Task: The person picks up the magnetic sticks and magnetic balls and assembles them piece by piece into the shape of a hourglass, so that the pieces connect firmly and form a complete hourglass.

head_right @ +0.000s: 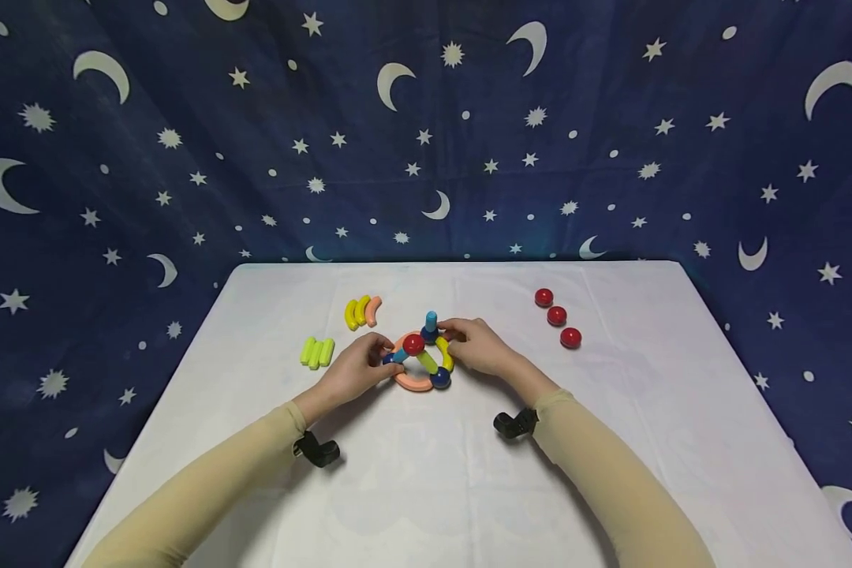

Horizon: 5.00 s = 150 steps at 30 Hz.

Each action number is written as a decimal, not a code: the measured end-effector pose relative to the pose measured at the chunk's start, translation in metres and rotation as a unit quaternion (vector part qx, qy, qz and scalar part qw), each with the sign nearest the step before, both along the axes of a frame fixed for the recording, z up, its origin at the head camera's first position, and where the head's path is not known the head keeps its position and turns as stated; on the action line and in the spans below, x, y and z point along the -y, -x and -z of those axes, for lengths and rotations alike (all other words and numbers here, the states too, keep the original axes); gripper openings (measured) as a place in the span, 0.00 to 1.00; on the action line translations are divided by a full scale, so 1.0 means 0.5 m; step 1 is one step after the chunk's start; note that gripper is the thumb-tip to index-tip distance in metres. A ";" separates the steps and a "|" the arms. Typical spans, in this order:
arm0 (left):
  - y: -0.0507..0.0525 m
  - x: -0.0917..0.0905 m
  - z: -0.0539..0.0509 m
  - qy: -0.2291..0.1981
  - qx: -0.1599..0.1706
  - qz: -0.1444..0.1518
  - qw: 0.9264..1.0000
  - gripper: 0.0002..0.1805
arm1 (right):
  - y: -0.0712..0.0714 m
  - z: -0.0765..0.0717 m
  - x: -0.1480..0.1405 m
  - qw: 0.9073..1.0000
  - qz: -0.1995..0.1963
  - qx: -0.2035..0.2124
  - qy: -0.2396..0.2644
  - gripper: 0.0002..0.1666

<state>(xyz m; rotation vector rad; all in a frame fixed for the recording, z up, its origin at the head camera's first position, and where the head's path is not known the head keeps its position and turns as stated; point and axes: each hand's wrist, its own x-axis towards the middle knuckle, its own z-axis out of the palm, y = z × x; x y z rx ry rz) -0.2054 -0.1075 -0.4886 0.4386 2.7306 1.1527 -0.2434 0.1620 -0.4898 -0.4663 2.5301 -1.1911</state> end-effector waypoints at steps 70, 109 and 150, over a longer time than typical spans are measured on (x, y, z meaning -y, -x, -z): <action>-0.026 -0.047 -0.026 -0.071 -0.043 0.038 0.996 0.24 | -0.102 0.001 0.000 0.994 0.031 -0.102 0.022 0.13; -0.027 -0.038 -0.018 -0.083 -0.030 0.053 0.995 0.24 | -0.107 0.003 -0.002 0.994 0.046 -0.096 0.022 0.12; 0.015 0.083 -0.038 -0.049 -0.058 -0.045 0.996 0.19 | -0.110 0.005 -0.011 0.996 0.061 -0.066 0.016 0.11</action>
